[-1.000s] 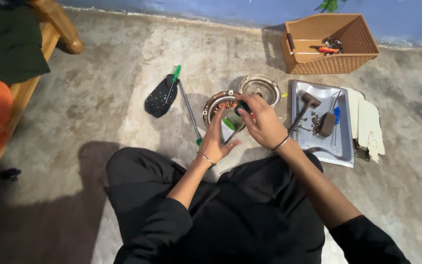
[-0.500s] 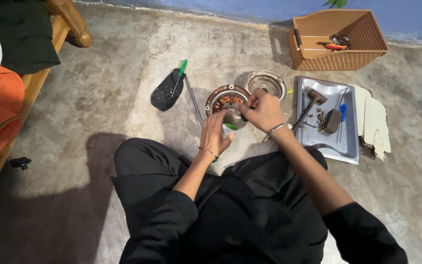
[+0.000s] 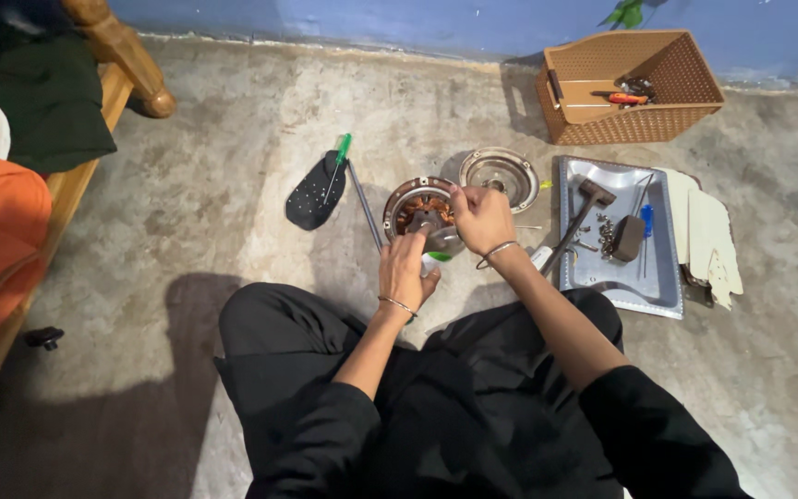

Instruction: The person sits on the floor servicing a blender motor base. They unscrew components with a screwdriver, tap parts with a mallet, pour oil from a bottle onto the motor assembly, and press the parts back together by hand.

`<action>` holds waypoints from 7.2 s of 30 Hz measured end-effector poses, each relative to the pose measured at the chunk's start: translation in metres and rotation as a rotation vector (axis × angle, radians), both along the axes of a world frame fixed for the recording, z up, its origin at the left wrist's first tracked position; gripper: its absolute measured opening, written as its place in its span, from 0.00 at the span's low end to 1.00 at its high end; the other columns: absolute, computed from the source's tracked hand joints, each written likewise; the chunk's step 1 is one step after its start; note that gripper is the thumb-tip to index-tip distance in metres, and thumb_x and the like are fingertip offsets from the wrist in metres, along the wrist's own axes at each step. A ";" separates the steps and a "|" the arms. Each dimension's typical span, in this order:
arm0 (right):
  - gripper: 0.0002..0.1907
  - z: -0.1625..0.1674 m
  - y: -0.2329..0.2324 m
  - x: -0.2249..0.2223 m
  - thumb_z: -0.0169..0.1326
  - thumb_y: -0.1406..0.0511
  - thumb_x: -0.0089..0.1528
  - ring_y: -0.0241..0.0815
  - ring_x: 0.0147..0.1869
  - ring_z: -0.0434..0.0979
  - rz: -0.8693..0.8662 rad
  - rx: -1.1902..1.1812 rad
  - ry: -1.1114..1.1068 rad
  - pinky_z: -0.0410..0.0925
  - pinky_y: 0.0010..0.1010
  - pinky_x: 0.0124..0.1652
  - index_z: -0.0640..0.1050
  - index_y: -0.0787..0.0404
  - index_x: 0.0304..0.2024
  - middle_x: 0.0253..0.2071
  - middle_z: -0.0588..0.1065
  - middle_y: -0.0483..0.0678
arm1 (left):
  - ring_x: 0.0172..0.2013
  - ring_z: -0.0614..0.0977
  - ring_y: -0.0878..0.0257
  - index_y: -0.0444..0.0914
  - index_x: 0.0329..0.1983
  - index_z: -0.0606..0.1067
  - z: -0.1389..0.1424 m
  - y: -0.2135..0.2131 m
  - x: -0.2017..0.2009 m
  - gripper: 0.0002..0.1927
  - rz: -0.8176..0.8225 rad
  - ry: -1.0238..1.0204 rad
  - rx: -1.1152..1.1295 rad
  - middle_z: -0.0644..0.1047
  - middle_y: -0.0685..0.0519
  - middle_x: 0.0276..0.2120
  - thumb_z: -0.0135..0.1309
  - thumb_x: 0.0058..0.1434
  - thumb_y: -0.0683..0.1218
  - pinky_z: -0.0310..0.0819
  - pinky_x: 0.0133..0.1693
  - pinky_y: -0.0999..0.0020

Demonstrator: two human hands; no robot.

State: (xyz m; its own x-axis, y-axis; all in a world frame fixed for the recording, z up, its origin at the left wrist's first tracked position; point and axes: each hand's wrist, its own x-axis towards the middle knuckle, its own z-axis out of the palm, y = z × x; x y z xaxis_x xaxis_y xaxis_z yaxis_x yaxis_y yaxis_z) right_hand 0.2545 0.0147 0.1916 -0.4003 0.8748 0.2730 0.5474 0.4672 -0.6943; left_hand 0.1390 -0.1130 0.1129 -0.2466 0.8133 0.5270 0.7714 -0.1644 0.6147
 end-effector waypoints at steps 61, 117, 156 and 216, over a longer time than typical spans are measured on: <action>0.38 -0.022 -0.002 0.085 0.58 0.67 0.52 0.50 0.59 0.74 0.316 0.462 -0.686 0.66 0.44 0.54 0.69 0.54 0.67 0.60 0.74 0.47 | 0.31 0.86 0.61 0.32 0.57 0.78 -0.067 0.079 -0.013 0.23 -0.151 -1.188 -0.254 0.83 0.44 0.34 0.53 0.59 0.28 0.84 0.34 0.71; 0.34 -0.050 0.076 0.115 0.59 0.71 0.65 0.41 0.49 0.78 -0.037 0.139 0.390 0.72 0.32 0.52 0.56 0.64 0.67 0.46 0.75 0.52 | 0.30 0.85 0.55 0.39 0.46 0.83 -0.053 0.060 -0.024 0.16 -0.117 -0.499 -0.201 0.82 0.43 0.32 0.66 0.52 0.37 0.79 0.36 0.65; 0.12 -0.060 -0.018 0.032 0.61 0.75 0.58 0.53 0.52 0.81 0.019 0.432 0.231 0.73 0.37 0.51 0.79 0.61 0.44 0.48 0.80 0.51 | 0.44 0.81 0.43 0.36 0.54 0.76 0.019 0.088 -0.049 0.15 0.162 0.023 0.355 0.81 0.41 0.44 0.58 0.65 0.45 0.76 0.47 0.51; 0.11 -0.035 0.153 0.065 0.57 0.74 0.61 0.37 0.36 0.84 -0.354 0.219 0.173 0.74 0.30 0.38 0.84 0.61 0.44 0.33 0.82 0.48 | 0.36 0.80 0.67 0.30 0.47 0.78 -0.107 0.113 -0.036 0.17 0.309 -1.522 0.268 0.81 0.54 0.38 0.47 0.72 0.49 0.77 0.40 0.71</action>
State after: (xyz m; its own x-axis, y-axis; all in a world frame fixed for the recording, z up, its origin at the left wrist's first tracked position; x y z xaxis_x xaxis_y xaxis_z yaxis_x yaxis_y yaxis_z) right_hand 0.3198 0.1679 0.1569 -0.0192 0.8637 0.5036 0.5843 0.4184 -0.6953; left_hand 0.1028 0.0005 0.0061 -0.7908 0.5609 -0.2451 -0.4950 -0.3505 0.7950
